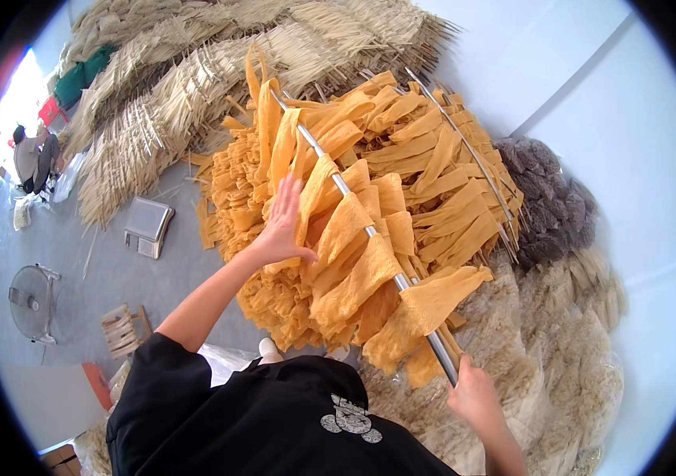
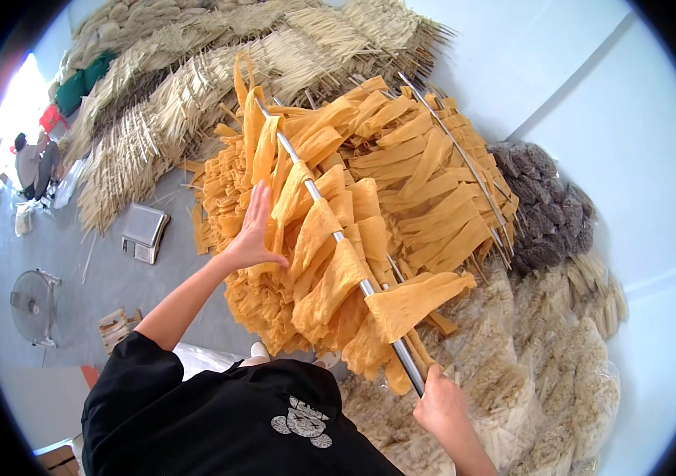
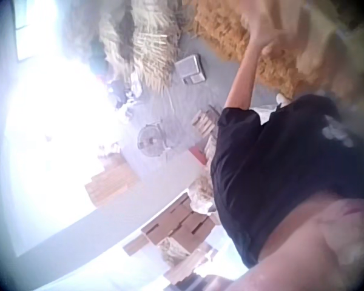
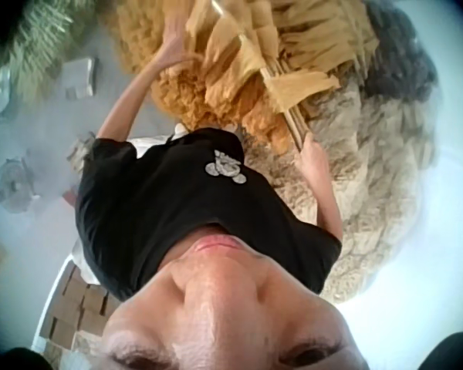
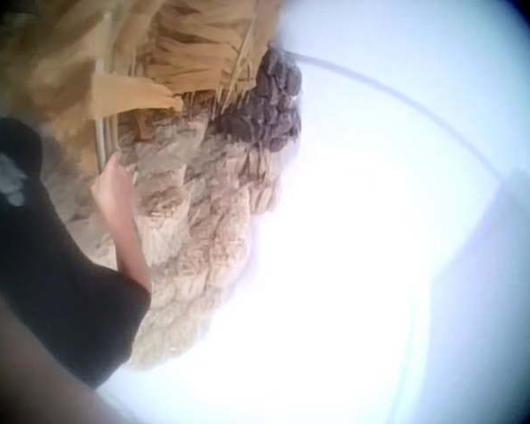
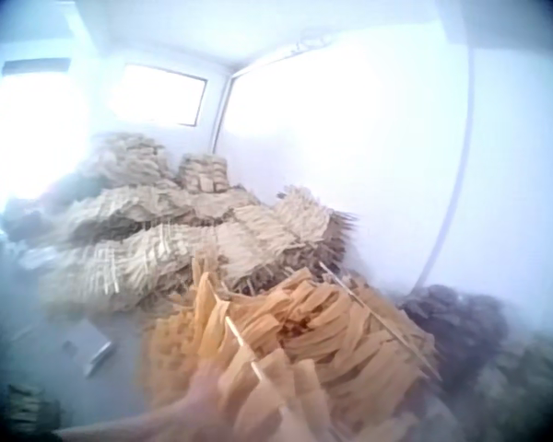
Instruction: The person collects bundles of food items from a rack using a wooden pole and gathers the empty poles together by hand.
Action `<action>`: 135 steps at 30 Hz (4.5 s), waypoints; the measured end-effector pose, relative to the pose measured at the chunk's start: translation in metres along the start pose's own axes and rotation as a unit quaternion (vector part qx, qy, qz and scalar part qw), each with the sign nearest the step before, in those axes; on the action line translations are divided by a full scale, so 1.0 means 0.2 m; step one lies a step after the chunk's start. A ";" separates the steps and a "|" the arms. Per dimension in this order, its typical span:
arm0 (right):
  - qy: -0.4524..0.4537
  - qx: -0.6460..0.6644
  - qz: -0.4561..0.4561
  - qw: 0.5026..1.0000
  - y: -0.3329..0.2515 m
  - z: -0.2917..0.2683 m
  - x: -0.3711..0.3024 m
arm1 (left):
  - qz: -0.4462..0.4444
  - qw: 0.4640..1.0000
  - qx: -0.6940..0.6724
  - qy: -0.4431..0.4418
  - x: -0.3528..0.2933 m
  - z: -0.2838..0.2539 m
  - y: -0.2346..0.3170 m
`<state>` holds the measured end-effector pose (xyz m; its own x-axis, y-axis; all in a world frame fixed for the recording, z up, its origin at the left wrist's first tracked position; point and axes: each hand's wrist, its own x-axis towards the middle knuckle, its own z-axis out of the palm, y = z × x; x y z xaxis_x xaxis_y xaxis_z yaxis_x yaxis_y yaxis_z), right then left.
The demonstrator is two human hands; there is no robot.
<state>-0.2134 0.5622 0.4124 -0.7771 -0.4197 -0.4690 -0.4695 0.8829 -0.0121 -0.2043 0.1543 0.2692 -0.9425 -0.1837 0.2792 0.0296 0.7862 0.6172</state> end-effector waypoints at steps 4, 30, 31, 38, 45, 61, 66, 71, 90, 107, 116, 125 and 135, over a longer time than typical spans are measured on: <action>0.003 -0.002 -0.008 1.000 0.00 -0.02 0.00 | 0.180 0.969 0.129 -0.112 0.25 -0.04 0.19; 0.028 0.016 -0.036 0.999 0.03 0.00 -0.04 | 0.200 0.857 0.182 -0.438 0.72 0.41 0.46; 0.030 0.017 -0.042 0.999 0.04 0.01 -0.04 | 0.167 0.875 0.093 -0.444 0.69 0.41 0.45; 0.038 0.004 -0.052 0.998 0.03 0.05 -0.04 | 0.062 0.837 0.185 -0.511 0.77 0.63 0.52; 0.038 0.008 -0.057 0.998 0.10 0.15 -0.03 | 0.093 0.829 0.224 -0.503 0.68 0.82 0.48; 0.075 -0.081 -0.049 0.993 0.40 0.26 -0.09 | 0.132 0.928 0.091 -0.337 0.29 0.75 0.63; 0.061 -0.154 -0.012 0.986 0.31 0.04 -0.09 | 0.089 0.954 0.042 -0.284 0.21 0.63 0.62; 0.157 -0.230 -0.103 0.955 0.25 0.00 0.00 | -0.001 0.965 -0.013 -0.262 0.05 0.57 0.49; 0.207 -0.501 -0.374 0.752 -0.67 -0.17 0.56 | -0.178 0.979 -0.099 0.005 -1.15 0.26 0.05; 0.217 -0.476 -0.471 0.710 -1.29 -0.40 0.60 | -0.634 0.489 -0.546 0.247 -1.64 0.25 -0.25; 0.209 -0.519 -0.444 0.700 -1.39 -0.57 0.53 | -0.384 0.825 -0.343 0.234 -1.21 -0.09 -0.06; 0.251 -0.567 -0.485 0.617 -1.50 -0.27 0.49 | -0.031 0.978 -0.154 0.136 -0.72 -0.12 0.06; 0.311 -0.537 -0.505 0.600 -1.63 -0.15 0.48 | -0.116 0.923 -0.204 0.305 -0.73 0.01 0.02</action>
<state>-0.1469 0.2276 0.3977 0.2811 -0.9186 -0.2778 -0.5726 -0.3928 0.7196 -0.0678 0.1849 0.2301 -0.5808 -0.7145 0.3901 0.0909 0.4192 0.9033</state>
